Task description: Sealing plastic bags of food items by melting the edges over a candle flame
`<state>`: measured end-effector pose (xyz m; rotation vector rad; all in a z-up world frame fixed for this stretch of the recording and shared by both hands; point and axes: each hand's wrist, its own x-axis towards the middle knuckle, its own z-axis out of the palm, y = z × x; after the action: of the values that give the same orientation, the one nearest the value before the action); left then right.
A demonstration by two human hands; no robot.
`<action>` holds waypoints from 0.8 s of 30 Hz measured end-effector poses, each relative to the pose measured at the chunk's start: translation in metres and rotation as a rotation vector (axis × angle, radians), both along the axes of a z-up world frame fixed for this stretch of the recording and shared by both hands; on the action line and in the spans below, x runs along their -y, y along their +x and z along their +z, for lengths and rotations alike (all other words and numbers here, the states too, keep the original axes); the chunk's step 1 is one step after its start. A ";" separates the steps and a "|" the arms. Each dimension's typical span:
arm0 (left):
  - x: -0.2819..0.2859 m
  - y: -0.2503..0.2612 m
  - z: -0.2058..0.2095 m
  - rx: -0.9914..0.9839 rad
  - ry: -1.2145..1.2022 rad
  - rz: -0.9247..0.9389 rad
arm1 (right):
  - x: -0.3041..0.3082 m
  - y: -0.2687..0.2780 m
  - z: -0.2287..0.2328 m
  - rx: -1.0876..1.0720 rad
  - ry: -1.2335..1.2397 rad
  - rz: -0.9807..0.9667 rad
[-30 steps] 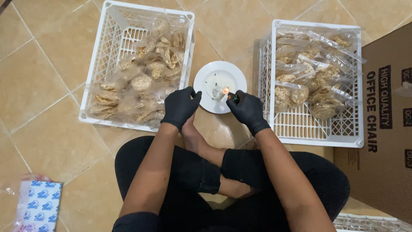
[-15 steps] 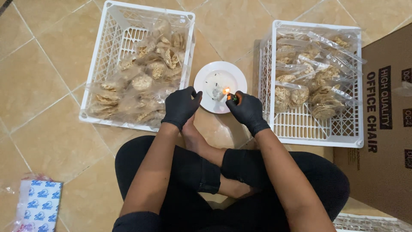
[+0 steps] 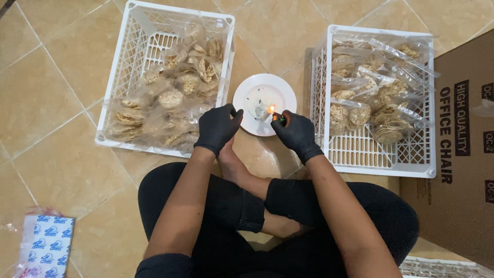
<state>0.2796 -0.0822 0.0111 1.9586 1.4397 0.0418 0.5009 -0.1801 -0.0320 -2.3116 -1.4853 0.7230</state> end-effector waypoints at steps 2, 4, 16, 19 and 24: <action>-0.001 -0.001 0.001 0.019 0.004 -0.005 | 0.000 0.000 0.004 -0.025 0.003 -0.004; 0.000 -0.001 0.003 0.038 0.008 -0.012 | 0.000 0.000 0.005 -0.050 0.006 -0.011; -0.002 -0.001 -0.002 -0.010 -0.033 -0.017 | 0.010 0.001 0.019 -0.054 -0.236 0.008; -0.002 0.000 -0.004 -0.046 -0.045 -0.016 | 0.024 -0.009 0.021 -0.133 -0.331 0.102; -0.001 -0.003 -0.013 -0.015 -0.011 -0.031 | 0.040 -0.028 0.008 -0.005 -0.509 0.428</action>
<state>0.2769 -0.0813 -0.0015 1.9759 1.4164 0.0051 0.4725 -0.2203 -0.0242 -2.3311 -2.0122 1.3549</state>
